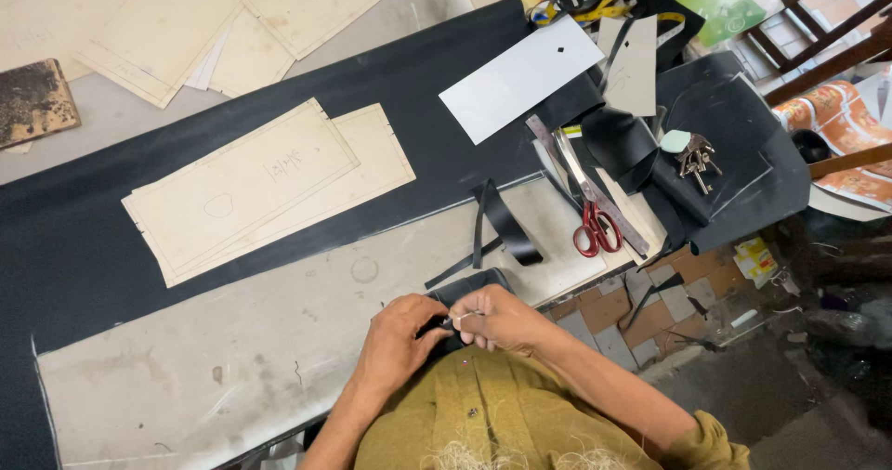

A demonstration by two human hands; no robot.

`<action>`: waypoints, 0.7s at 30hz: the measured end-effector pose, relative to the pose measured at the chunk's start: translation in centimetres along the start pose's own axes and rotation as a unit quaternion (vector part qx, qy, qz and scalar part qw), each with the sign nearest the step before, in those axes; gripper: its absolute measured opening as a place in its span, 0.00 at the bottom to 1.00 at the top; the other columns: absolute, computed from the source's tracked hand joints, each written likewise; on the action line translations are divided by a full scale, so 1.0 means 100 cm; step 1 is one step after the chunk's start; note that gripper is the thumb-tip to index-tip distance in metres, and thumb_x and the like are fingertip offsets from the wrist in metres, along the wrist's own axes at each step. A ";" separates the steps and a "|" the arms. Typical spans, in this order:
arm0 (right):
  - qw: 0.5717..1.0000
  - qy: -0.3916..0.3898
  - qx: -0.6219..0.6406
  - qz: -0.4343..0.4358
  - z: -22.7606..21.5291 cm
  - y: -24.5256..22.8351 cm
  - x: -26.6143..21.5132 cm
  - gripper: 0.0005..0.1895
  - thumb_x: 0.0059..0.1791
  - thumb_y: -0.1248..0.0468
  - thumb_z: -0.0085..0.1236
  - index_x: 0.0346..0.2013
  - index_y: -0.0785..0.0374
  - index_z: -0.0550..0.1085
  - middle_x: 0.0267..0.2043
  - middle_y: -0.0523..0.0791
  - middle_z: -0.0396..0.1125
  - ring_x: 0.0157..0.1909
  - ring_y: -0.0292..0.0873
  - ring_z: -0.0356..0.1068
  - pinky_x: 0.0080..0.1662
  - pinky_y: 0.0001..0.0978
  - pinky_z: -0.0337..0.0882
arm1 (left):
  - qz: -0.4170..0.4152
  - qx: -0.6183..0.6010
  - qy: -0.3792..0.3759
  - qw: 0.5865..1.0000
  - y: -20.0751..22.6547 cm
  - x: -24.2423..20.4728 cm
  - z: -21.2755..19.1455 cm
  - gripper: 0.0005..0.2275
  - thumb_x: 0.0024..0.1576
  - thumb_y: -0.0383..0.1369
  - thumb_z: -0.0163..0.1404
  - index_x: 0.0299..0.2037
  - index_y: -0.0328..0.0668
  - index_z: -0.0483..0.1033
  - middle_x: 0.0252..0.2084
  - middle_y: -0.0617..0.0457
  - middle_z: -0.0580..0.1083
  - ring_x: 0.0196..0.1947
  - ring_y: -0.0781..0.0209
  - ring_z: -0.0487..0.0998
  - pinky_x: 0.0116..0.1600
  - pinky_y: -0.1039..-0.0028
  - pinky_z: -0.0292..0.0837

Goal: The person places paper patterns on a black fabric roll, traces the outlines with chalk, and cuts the fabric along the marked lines using scissors. The person handles multiple pattern pieces and fabric sections on a cluttered work table.

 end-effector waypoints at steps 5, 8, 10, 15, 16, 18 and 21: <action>0.999 0.008 -0.036 -0.036 -0.006 -0.011 -0.006 0.08 0.49 0.66 0.59 0.37 0.68 0.79 0.27 0.44 0.73 0.25 0.35 0.70 0.28 0.28 0.70 | -0.030 0.074 -0.049 0.996 -0.012 -0.003 0.004 0.07 0.50 0.30 0.60 0.38 0.43 0.83 0.32 0.51 0.78 0.36 0.47 0.77 0.39 0.62 0.74; 0.956 0.063 -0.212 -0.194 -0.006 -0.020 -0.015 0.07 0.47 0.66 0.61 0.35 0.68 0.80 0.30 0.49 0.75 0.30 0.44 0.75 0.34 0.35 0.73 | -0.064 0.113 -0.064 0.990 -0.022 -0.008 0.004 0.04 0.52 0.31 0.59 0.34 0.42 0.83 0.30 0.49 0.77 0.35 0.47 0.77 0.40 0.61 0.73; 0.895 0.092 -0.334 -0.280 -0.005 -0.025 -0.022 0.06 0.46 0.68 0.60 0.33 0.68 0.79 0.31 0.51 0.75 0.34 0.51 0.76 0.38 0.41 0.74 | -0.083 0.142 -0.051 0.985 -0.028 -0.004 0.004 0.04 0.53 0.32 0.59 0.32 0.42 0.83 0.30 0.48 0.77 0.35 0.46 0.77 0.41 0.60 0.73; 0.856 0.090 -0.465 -0.209 -0.002 -0.033 -0.025 0.06 0.46 0.67 0.55 0.30 0.66 0.78 0.31 0.53 0.73 0.38 0.57 0.74 0.41 0.49 0.72 | -0.164 0.199 -0.016 0.966 -0.033 0.002 -0.001 0.08 0.50 0.39 0.60 0.30 0.45 0.85 0.30 0.49 0.79 0.35 0.47 0.78 0.39 0.60 0.73; 0.878 0.086 -0.426 -0.203 -0.005 -0.037 -0.027 0.06 0.45 0.67 0.55 0.31 0.65 0.79 0.31 0.52 0.74 0.38 0.56 0.74 0.41 0.48 0.72 | -0.159 0.210 -0.011 0.965 -0.030 0.003 -0.001 0.08 0.50 0.39 0.60 0.30 0.45 0.84 0.29 0.50 0.79 0.34 0.47 0.78 0.38 0.60 0.73; 0.915 0.075 -0.346 -0.195 -0.011 -0.048 -0.027 0.07 0.44 0.66 0.55 0.31 0.65 0.80 0.31 0.50 0.76 0.38 0.54 0.76 0.41 0.45 0.73 | -0.149 0.232 0.003 0.961 -0.021 0.003 -0.004 0.08 0.51 0.39 0.60 0.28 0.45 0.84 0.28 0.51 0.79 0.33 0.47 0.79 0.35 0.60 0.72; 0.959 0.055 -0.262 -0.089 -0.022 -0.066 -0.023 0.11 0.48 0.59 0.56 0.33 0.64 0.80 0.28 0.48 0.75 0.33 0.47 0.76 0.40 0.40 0.72 | -0.200 0.143 0.036 0.969 -0.007 0.000 -0.011 0.07 0.52 0.36 0.59 0.30 0.41 0.82 0.28 0.49 0.77 0.25 0.50 0.78 0.31 0.65 0.71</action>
Point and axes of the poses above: each hand's wrist, its own x-axis towards the middle knuckle, its own z-axis out of the palm, y = z × x, the point moved 3 cm from there along x, towards the middle knuckle
